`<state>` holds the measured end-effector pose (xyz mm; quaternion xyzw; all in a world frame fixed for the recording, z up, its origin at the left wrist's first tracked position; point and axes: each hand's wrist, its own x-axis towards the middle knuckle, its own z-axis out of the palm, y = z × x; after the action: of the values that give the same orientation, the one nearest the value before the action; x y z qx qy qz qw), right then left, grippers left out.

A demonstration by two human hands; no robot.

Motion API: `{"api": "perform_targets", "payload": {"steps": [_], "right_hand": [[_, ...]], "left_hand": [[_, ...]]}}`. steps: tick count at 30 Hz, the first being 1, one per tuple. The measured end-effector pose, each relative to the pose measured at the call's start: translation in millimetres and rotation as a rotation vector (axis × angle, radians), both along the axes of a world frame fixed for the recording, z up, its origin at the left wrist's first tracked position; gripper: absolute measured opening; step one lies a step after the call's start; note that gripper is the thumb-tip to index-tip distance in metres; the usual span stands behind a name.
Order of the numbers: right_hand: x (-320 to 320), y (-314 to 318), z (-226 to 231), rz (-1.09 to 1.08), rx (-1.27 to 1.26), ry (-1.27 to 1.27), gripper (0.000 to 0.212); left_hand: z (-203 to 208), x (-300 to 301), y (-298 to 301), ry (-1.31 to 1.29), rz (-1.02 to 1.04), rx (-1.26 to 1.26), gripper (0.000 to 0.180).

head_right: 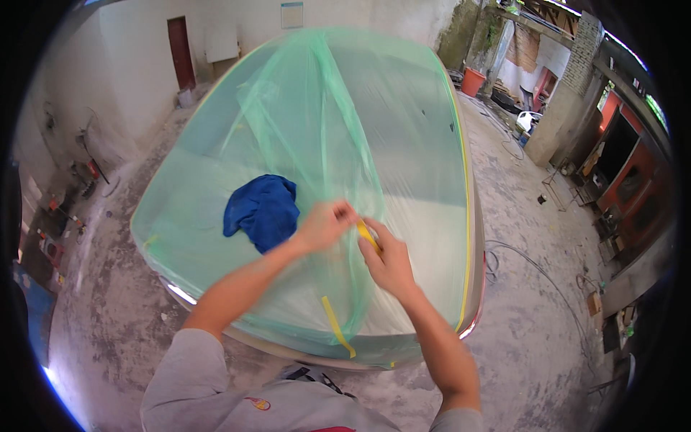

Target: The person applies yellow masking tape along the edges of a green protective sheet covering a silver car. They smooth the tape and adjust the sheet to secure it around the vehicle's body.

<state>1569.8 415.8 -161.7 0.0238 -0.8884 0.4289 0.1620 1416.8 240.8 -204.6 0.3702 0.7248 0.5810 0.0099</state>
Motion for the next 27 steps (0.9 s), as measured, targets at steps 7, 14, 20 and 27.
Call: {"api": "perform_targets", "payload": {"steps": [7, 14, 20, 27], "right_hand": [[-220, 70, 33, 0.119, 0.691, 0.1, 0.044], [-313, 158, 51, -0.031, 0.971, -0.081, 0.044], [-322, 209, 15, -0.056, 0.992, -0.145, 0.04], [-343, 217, -9, -0.055, 0.966, -0.235, 0.041]], "left_hand": [[18, -348, -45, 0.17, 0.813, -0.057, 0.03], [7, -454, 27, 0.147, 1.006, -0.293, 0.027], [-9, -441, 90, 0.16, 1.019, -0.479, 0.052], [-17, -372, 146, 0.567, 0.58, -0.739, 0.092]]}}
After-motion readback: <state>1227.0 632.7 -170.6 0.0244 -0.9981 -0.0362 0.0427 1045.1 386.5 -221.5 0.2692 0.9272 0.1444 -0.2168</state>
